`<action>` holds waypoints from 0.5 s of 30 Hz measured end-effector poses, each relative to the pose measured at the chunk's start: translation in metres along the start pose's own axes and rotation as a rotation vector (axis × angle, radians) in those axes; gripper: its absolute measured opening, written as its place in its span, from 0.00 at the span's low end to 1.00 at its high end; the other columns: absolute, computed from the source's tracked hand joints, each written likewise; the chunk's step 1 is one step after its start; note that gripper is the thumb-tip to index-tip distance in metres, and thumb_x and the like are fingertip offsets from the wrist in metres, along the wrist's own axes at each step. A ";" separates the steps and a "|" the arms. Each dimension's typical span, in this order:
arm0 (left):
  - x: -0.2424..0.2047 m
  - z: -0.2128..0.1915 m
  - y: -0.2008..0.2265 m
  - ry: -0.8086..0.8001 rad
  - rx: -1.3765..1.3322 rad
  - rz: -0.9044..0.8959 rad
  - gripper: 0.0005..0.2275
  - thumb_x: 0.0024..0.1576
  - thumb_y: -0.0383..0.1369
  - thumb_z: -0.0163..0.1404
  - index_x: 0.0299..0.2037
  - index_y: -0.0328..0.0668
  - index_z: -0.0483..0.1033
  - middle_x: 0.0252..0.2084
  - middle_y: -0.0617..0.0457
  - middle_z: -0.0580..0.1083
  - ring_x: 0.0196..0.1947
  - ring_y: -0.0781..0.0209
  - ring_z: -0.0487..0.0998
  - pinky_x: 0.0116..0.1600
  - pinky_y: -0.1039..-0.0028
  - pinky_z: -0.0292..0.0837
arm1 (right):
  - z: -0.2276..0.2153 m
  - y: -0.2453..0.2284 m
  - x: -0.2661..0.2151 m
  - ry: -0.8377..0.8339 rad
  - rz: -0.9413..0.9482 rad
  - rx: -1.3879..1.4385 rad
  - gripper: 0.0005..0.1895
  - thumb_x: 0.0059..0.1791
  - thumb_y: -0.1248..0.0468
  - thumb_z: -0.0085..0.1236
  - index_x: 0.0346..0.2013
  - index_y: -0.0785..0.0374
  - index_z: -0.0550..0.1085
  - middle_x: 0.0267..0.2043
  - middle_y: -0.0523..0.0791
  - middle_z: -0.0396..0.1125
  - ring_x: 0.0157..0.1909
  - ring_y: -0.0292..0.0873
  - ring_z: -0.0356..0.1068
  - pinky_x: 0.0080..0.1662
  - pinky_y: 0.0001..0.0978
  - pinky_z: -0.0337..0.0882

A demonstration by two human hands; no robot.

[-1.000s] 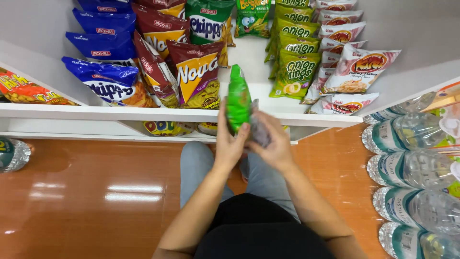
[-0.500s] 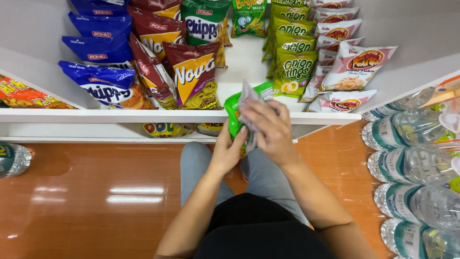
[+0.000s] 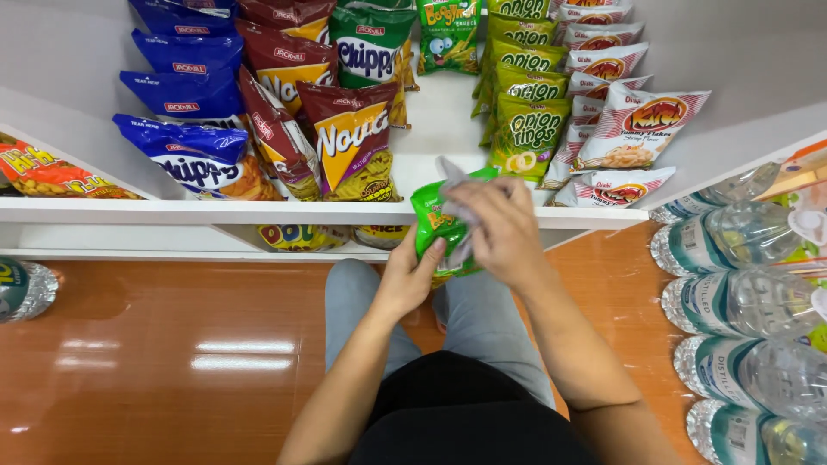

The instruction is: Wiping down snack bags with a cloth and organizing them on the shelves.

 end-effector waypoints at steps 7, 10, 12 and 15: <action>0.005 -0.007 0.006 0.154 -0.141 -0.016 0.15 0.67 0.37 0.44 0.61 0.42 0.71 0.49 0.41 0.78 0.54 0.52 0.74 0.60 0.51 0.70 | -0.010 0.040 -0.008 0.090 0.148 -0.096 0.29 0.44 0.79 0.53 0.57 0.54 0.77 0.50 0.46 0.75 0.49 0.54 0.68 0.56 0.45 0.66; 0.009 0.003 0.001 0.178 -0.164 -0.032 0.16 0.67 0.38 0.44 0.61 0.43 0.72 0.51 0.43 0.78 0.55 0.56 0.72 0.61 0.52 0.69 | 0.000 -0.005 -0.007 0.138 0.075 0.005 0.29 0.46 0.79 0.50 0.59 0.55 0.76 0.58 0.48 0.73 0.55 0.56 0.68 0.59 0.48 0.65; 0.013 0.010 0.002 0.243 -0.277 -0.077 0.18 0.68 0.42 0.42 0.63 0.46 0.71 0.54 0.47 0.77 0.57 0.59 0.70 0.64 0.53 0.67 | 0.018 -0.021 -0.016 0.115 0.011 0.011 0.25 0.49 0.76 0.51 0.59 0.55 0.77 0.62 0.47 0.71 0.60 0.56 0.69 0.63 0.48 0.66; 0.012 -0.005 0.017 0.339 -0.333 -0.163 0.25 0.68 0.47 0.39 0.67 0.37 0.66 0.58 0.32 0.72 0.62 0.40 0.68 0.67 0.44 0.60 | 0.016 -0.018 -0.026 0.129 -0.036 0.036 0.19 0.52 0.73 0.50 0.53 0.55 0.80 0.58 0.44 0.74 0.57 0.54 0.71 0.63 0.43 0.68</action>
Point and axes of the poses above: each hand's wrist, its own x-axis towards the middle knuckle, its own z-axis out of the palm, y = z × x, the point moved 2 cm from there along x, towards the middle knuckle
